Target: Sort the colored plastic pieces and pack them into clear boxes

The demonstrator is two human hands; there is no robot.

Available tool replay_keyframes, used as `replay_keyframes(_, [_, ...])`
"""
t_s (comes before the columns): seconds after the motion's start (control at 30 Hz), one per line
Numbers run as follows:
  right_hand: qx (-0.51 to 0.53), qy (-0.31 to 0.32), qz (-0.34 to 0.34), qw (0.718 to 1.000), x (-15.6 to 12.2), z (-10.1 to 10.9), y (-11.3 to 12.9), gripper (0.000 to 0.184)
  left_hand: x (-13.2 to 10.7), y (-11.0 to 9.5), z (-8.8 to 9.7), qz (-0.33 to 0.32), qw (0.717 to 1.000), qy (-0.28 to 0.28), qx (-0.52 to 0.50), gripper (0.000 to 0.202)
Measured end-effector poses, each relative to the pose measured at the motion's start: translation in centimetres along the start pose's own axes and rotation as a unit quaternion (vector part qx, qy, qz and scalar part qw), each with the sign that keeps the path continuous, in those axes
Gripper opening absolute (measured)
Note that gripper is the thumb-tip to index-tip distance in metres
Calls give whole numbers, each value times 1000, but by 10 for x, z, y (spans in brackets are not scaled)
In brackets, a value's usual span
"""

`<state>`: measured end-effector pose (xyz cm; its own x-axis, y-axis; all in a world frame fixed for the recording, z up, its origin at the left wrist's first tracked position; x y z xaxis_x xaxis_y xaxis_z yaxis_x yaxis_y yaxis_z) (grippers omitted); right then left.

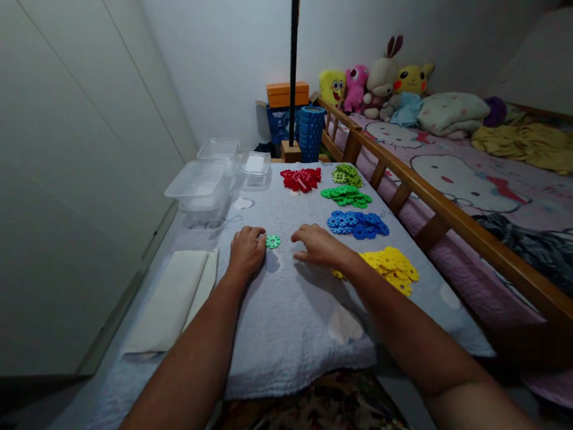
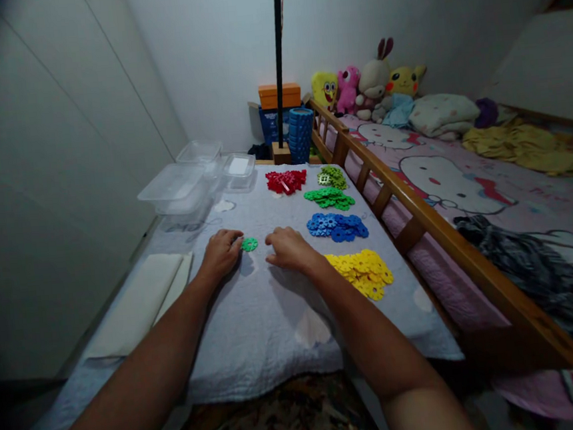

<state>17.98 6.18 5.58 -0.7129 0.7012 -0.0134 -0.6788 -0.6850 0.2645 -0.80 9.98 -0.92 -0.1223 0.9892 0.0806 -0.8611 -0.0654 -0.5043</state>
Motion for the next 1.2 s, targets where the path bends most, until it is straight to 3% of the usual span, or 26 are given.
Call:
replay_keyframes(0.1, [-2, -8, -8, 1000, 40, -18, 12, 44, 1, 3, 0, 8, 1000, -9, 0, 36])
replay_keyframes(0.23, [-5, -24, -44, 999, 66, -31, 10, 47, -1, 4, 2, 29, 999, -20, 9, 35])
replay_keyframes(0.5, [-24, -7, -55, 998, 72, -32, 3, 35, -2, 3, 3, 30, 999, -25, 18, 35])
replay_keyframes(0.67, [-47, 14, -34, 998, 59, -19, -1, 29, -2, 2, 4, 35, 999, -23, 19, 33])
replay_keyframes(0.77, [-66, 11, -35, 997, 41, 2, -25, 31, -2, 2, 4, 37, 999, -21, 23, 33])
replay_keyframes(0.97, [-126, -12, -134, 983, -10, 43, -112, 37, -2, 3, 3, 34, 999, -14, 28, 34])
replay_keyframes(1.07, [-139, -7, -180, 974, -29, 47, -144, 38, -2, 3, 3, 30, 999, -14, 26, 34])
replay_keyframes(1.2, [-130, -18, -207, 969, -39, 44, -159, 44, -2, 3, 3, 29, 999, -14, 28, 33])
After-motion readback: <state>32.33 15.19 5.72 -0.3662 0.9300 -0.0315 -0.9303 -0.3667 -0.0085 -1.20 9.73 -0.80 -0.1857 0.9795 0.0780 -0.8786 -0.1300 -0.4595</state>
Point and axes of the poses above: each hand's wrist, its own x-axis towards the middle knuckle, its own z-axis out of the back of the hand, y = z × x, the point moved 5 cm from there along x, towards the middle knuckle, and after that the axes turned 15 degrees about z, right-handed, at the moved point
